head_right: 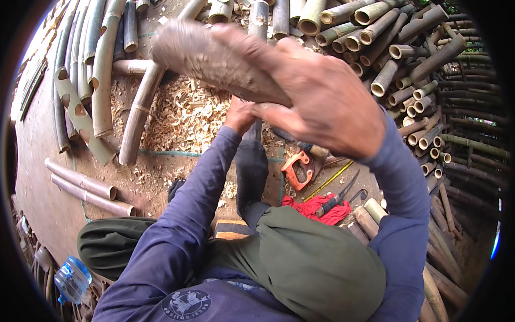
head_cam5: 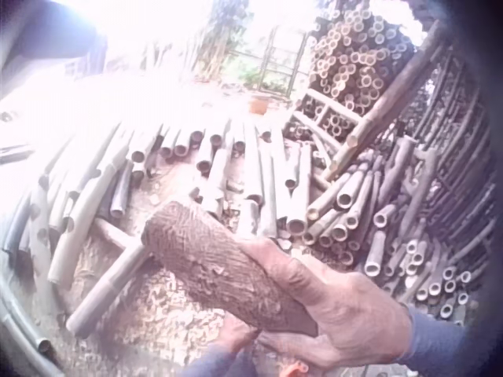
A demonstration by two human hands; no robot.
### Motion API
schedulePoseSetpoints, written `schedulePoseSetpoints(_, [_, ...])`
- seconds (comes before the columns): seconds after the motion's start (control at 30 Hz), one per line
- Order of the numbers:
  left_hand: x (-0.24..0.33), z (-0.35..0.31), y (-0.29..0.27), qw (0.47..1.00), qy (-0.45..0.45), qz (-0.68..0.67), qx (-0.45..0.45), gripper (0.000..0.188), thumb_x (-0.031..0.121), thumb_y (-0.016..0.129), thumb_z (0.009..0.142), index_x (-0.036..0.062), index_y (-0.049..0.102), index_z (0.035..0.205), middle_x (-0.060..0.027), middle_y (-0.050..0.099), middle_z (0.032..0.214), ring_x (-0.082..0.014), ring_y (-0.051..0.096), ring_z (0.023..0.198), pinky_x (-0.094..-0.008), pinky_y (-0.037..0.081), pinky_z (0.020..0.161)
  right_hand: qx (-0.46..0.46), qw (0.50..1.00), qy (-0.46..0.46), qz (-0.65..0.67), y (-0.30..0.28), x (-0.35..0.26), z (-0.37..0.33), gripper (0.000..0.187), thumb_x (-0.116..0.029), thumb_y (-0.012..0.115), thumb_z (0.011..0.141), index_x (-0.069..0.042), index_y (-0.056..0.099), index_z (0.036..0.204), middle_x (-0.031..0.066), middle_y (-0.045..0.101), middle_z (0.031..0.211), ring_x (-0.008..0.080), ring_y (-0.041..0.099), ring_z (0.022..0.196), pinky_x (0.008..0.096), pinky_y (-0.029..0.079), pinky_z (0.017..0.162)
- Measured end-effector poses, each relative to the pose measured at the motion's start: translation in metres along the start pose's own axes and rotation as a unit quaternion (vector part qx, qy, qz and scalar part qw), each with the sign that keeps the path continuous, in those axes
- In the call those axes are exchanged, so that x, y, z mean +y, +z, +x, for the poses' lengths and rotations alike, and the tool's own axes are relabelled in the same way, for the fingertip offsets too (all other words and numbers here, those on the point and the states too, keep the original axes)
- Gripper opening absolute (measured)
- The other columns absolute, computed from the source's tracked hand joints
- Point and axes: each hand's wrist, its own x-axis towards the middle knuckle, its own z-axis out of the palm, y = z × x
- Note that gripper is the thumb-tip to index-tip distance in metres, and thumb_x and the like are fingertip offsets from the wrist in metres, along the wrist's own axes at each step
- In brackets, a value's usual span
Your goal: The person sits on the ground and assembles a bamboo stool by fitting pre-cut bamboo pieces together. They use a mallet to tap the joints into place and inspect the fit of the components before stacking the finished stool with others.
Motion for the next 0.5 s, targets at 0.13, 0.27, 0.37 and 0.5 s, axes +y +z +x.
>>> schedulePoseSetpoints(0.13, [0.034,0.015,0.007,0.983,-0.086,-0.160,0.030,0.026,0.006,0.073,0.090,0.0030,0.074,0.115,-0.0212,0.076,0.112,-0.0336,0.074,0.103,-0.0392,0.056,0.097,-0.040,0.990,0.130,0.047,0.015,0.008,-0.026,0.101,-0.003,0.079,0.080,-0.022,0.031,0.166,0.0215,0.055,0.147,0.0439,0.058,0.132,0.0460,0.049,0.111])
schedulePoseSetpoints(0.27, [-0.004,0.021,-0.003,0.967,-0.125,-0.151,0.163,0.014,0.015,0.075,0.091,0.0044,0.071,0.099,-0.0134,0.074,0.091,-0.0239,0.067,0.080,-0.0355,0.054,0.076,-0.008,0.991,0.085,0.100,0.011,0.023,-0.029,0.100,-0.003,0.079,0.080,-0.020,0.032,0.167,0.0225,0.049,0.159,0.0416,0.054,0.143,0.0441,0.046,0.117])
schedulePoseSetpoints(0.37, [-0.001,0.033,-0.027,0.807,-0.201,-0.454,0.319,0.025,0.026,0.080,0.095,0.0080,0.068,0.082,-0.0043,0.071,0.074,-0.0084,0.055,0.058,-0.0268,0.046,0.058,0.051,0.981,0.063,0.175,0.013,0.025,-0.037,0.100,-0.001,0.078,0.081,-0.015,0.030,0.167,0.0191,0.048,0.161,0.0334,0.051,0.146,0.0413,0.040,0.121])
schedulePoseSetpoints(0.5, [-0.007,0.030,-0.012,0.812,-0.174,-0.458,0.317,0.033,0.031,0.083,0.096,0.0104,0.066,0.077,-0.0025,0.070,0.073,-0.0071,0.053,0.059,-0.0261,0.042,0.058,0.076,0.986,0.009,0.149,0.009,0.021,-0.025,0.097,0.001,0.077,0.082,-0.009,0.030,0.167,0.0174,0.045,0.164,0.0302,0.049,0.147,0.0389,0.037,0.122])
